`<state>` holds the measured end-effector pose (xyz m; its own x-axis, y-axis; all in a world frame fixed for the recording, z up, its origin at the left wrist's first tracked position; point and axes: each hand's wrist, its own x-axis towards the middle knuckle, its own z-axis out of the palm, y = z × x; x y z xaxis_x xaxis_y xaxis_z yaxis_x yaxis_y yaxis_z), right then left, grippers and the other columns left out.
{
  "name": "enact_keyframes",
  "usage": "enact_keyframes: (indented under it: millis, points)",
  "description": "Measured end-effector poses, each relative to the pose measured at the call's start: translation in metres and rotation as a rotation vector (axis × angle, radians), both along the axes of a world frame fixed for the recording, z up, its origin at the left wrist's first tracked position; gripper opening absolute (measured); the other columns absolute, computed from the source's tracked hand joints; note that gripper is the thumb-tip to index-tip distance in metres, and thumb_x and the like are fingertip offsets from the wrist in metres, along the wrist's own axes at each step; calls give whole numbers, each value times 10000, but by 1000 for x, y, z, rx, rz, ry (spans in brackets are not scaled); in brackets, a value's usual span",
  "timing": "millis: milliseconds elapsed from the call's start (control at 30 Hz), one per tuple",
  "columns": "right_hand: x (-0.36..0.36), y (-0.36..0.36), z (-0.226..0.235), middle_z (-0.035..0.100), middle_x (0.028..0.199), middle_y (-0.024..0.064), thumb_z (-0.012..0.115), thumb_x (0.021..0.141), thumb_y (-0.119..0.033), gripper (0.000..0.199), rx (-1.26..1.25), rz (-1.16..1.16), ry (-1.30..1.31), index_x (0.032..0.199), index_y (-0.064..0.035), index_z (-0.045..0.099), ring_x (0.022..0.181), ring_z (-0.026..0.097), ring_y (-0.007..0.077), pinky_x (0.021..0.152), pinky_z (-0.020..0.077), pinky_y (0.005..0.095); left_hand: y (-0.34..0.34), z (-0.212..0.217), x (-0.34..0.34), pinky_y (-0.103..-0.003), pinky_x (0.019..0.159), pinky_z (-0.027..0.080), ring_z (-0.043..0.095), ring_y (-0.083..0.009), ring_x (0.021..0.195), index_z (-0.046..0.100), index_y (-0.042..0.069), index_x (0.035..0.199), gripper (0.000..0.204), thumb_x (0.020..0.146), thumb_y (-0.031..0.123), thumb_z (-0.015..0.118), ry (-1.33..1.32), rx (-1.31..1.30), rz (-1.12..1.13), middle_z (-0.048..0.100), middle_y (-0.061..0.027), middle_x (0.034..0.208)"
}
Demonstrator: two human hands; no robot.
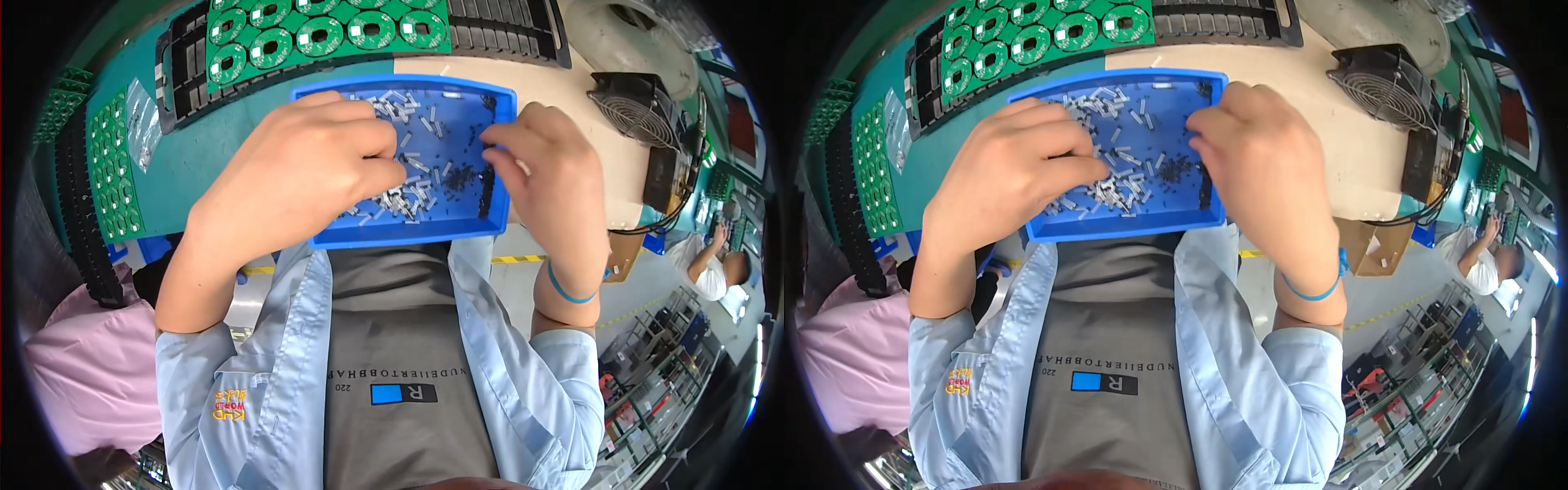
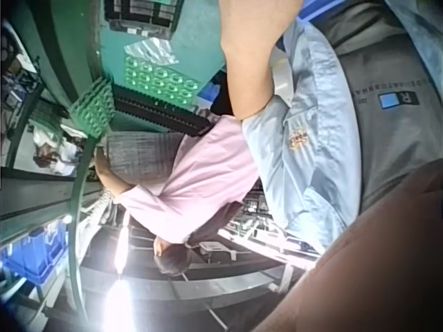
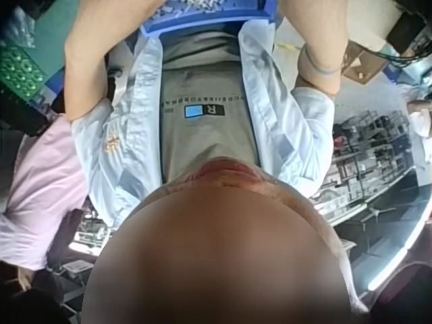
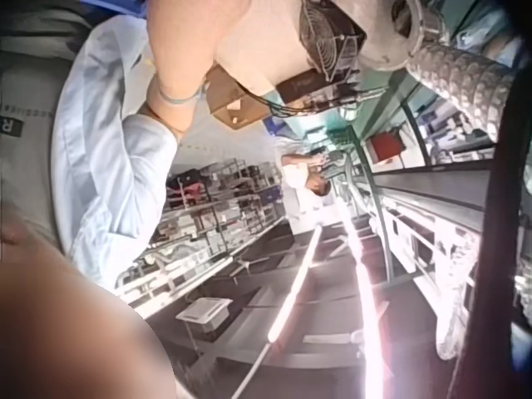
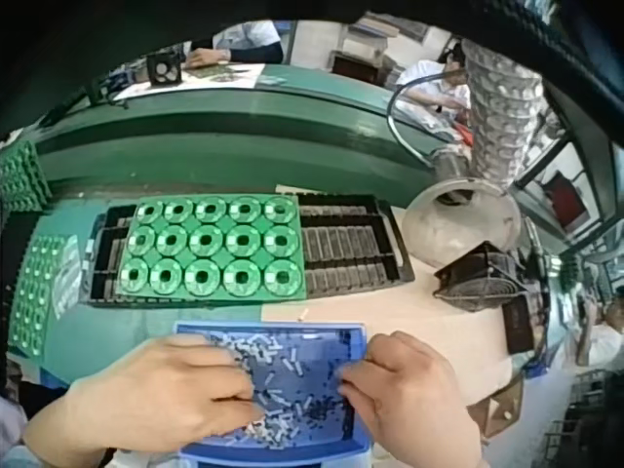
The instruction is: Assembling small electronic components into a mounting tray.
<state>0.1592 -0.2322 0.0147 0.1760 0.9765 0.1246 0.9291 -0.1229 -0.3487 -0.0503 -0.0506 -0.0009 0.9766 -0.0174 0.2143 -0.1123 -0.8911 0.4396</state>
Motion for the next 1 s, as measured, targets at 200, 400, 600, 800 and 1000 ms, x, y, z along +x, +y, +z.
enact_keyframes:
  millis: [200,400,600,800,1000]
  points:
    - [-27,-12,-13,608,897,39,772,794,-47,156,-76,79,-139,946,-60,736,780,575,232,728,500,338,-16,-10,0,-332,810,489,556,-202,814,668,128,772,76,842,161,667,42,99,-29,539,-16,839]
    - [-35,-14,-20,592,896,41,759,808,-72,121,-109,75,-201,912,-90,700,804,580,243,756,508,357,-17,-14,-2,-333,819,489,562,-208,821,666,129,798,61,853,156,664,10,156,-20,544,-16,838]
    - [-39,-14,-25,573,877,44,749,820,-85,108,-55,70,-207,905,-88,682,799,577,245,762,509,365,-14,-19,-8,-333,758,483,575,-206,822,653,123,860,80,820,126,722,-36,49,55,572,2,879]
    - [-39,-12,-21,578,885,43,745,822,-80,111,-110,99,-277,909,-84,676,798,579,245,759,511,360,-8,-16,-9,-322,754,489,600,-210,834,654,116,875,98,831,118,741,-4,45,108,619,6,896]
    - [-37,-10,-17,625,919,48,732,802,-19,136,-63,99,-222,914,-73,676,814,599,251,773,516,351,-3,-6,-10,-295,713,495,634,-191,782,702,71,924,97,846,63,760,-79,-151,199,701,-5,906]
